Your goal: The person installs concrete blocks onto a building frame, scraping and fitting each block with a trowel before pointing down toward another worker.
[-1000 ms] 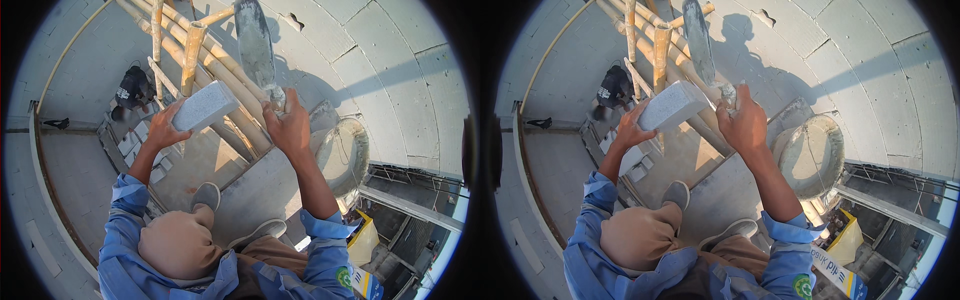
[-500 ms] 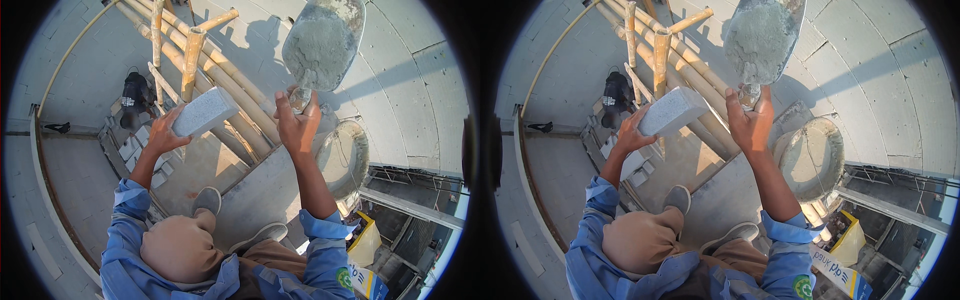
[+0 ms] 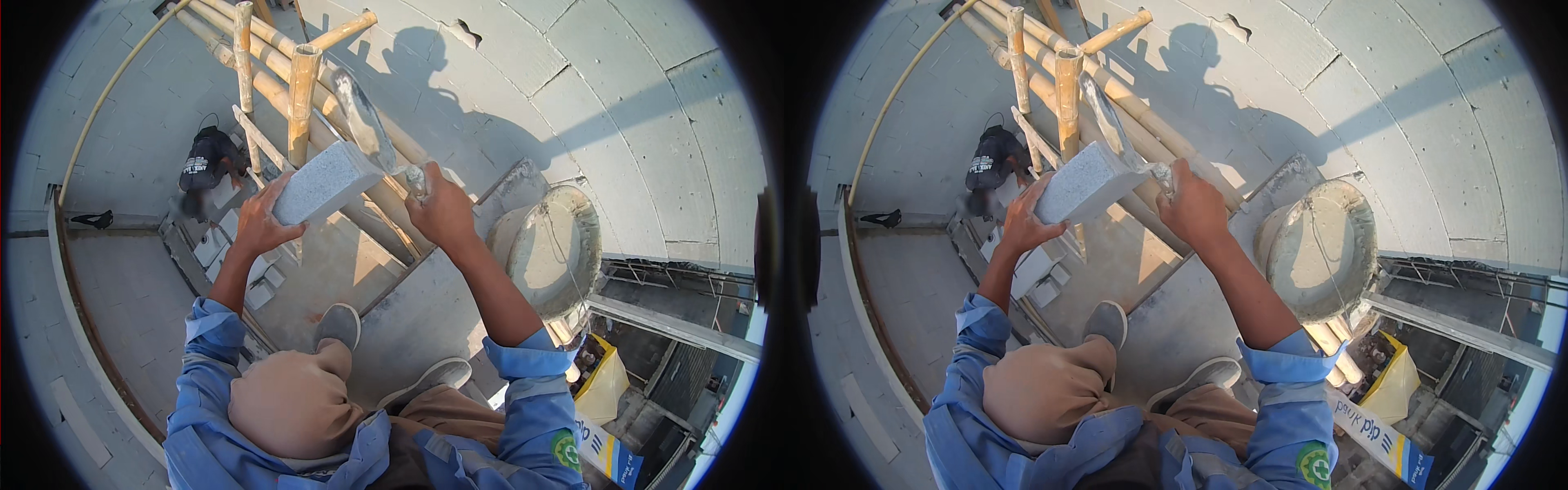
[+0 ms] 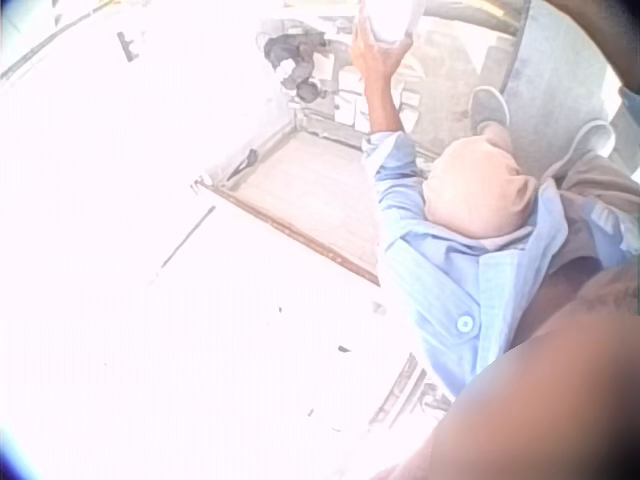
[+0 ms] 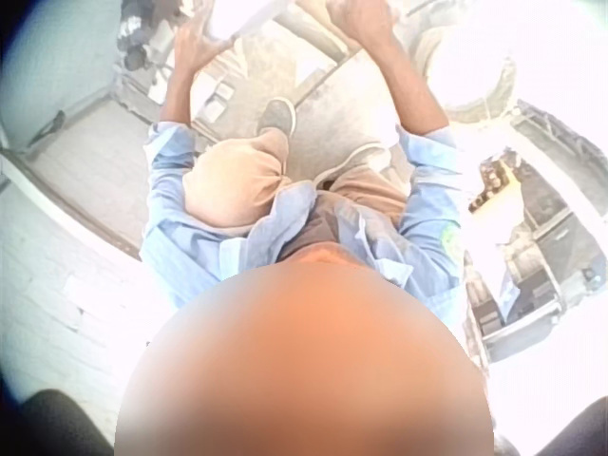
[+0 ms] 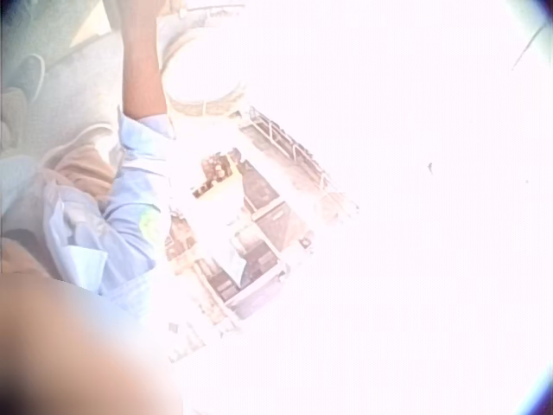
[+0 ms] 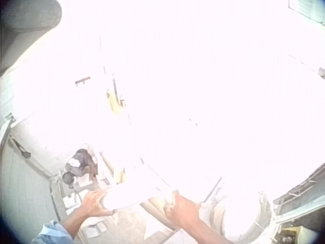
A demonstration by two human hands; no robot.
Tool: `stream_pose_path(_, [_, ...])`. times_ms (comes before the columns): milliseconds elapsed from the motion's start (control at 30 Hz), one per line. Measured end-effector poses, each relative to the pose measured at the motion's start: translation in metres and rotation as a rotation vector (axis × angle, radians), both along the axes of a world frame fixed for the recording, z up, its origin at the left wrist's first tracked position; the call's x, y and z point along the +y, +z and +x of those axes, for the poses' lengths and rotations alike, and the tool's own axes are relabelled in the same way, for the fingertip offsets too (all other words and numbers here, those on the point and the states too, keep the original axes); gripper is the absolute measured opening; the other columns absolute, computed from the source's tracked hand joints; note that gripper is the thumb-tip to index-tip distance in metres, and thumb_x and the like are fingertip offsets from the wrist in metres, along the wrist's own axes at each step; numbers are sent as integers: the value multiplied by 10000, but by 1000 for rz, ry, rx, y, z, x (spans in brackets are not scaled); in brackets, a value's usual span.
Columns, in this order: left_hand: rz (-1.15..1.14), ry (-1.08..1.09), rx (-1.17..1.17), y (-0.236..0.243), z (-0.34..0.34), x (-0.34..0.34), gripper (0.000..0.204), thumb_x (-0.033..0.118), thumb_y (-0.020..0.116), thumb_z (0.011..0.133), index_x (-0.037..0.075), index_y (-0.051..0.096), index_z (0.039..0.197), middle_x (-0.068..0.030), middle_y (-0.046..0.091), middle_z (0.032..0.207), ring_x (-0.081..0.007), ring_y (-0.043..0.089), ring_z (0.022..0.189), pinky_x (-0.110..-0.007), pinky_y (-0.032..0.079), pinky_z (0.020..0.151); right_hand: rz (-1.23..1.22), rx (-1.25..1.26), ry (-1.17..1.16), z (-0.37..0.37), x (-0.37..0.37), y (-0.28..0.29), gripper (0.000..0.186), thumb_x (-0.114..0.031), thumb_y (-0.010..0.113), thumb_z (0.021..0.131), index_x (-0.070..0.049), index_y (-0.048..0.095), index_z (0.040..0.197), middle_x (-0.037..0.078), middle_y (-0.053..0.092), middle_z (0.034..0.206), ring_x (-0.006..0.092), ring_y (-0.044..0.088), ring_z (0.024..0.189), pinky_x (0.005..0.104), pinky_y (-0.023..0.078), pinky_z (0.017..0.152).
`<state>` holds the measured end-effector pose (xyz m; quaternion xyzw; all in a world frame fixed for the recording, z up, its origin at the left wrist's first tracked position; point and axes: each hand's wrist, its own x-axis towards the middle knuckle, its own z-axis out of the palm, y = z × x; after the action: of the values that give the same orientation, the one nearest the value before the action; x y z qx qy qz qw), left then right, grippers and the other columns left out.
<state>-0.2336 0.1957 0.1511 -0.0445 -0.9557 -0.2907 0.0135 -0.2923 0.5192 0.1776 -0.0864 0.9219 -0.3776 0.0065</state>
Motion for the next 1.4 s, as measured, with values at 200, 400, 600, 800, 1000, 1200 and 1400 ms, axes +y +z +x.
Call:
stream_pose_path(200, [-8, 9, 28, 3, 0, -7, 930, 325, 844, 574, 131, 541, 1432, -165, 687, 1261, -349, 706, 1053, -437, 554, 912, 119, 29, 85, 10, -11, 53, 389, -190, 686, 864, -16, 526, 1173, 238, 709, 842, 445, 699, 782, 515, 542, 720])
stream_pose_path(400, [9, 2, 19, -3, 5, -1, 924, 332, 838, 580, 136, 539, 1432, -165, 687, 1263, -348, 708, 1045, -442, 552, 916, -38, 36, 3, -1, 2, 6, 345, -165, 688, 845, -11, 529, 1111, 247, 697, 836, 406, 713, 793, 514, 546, 711])
stream_pose_path(600, [13, 1, -19, 6, 7, -9, 937, 334, 843, 576, 148, 532, 1441, -163, 683, 1277, -349, 705, 1064, -442, 552, 922, 125, -36, 23, 8, 6, 39, 377, -167, 697, 842, 20, 531, 1124, 229, 706, 835, 391, 720, 793, 498, 548, 705])
stream_pose_path(800, [-13, 2, 37, -6, 6, -5, 934, 321, 843, 582, 148, 530, 1445, -158, 672, 1297, -342, 691, 1101, -431, 547, 929, -338, 542, -20, 0, -4, 0, 369, -219, 717, 865, -8, 566, 1127, 228, 711, 850, 397, 714, 801, 448, 556, 743])
stream_pose_path(1000, [32, 57, -80, 5, 13, -7, 938, 295, 846, 578, 150, 528, 1449, -156, 670, 1303, -347, 684, 1121, -423, 540, 954, 288, -178, 87, 16, -1, 48, 344, -170, 729, 845, -6, 542, 1084, 221, 718, 938, 397, 715, 839, 503, 545, 754])
stream_pose_path(1200, [-6, 42, -48, -6, 7, -1, 928, 315, 839, 583, 139, 535, 1443, -165, 668, 1305, -338, 678, 1131, -421, 532, 959, -401, 360, -56, 9, -10, 4, 374, -206, 713, 856, -24, 520, 1119, 232, 708, 912, 400, 710, 826, 494, 564, 745])
stream_pose_path(1400, [32, 43, -30, -1, 4, -9, 939, 321, 845, 579, 142, 532, 1445, -169, 672, 1294, -349, 687, 1104, -425, 539, 946, 298, -4, 81, 12, -4, 37, 329, -174, 732, 851, -33, 534, 1073, 208, 712, 891, 404, 710, 817, 463, 563, 712])
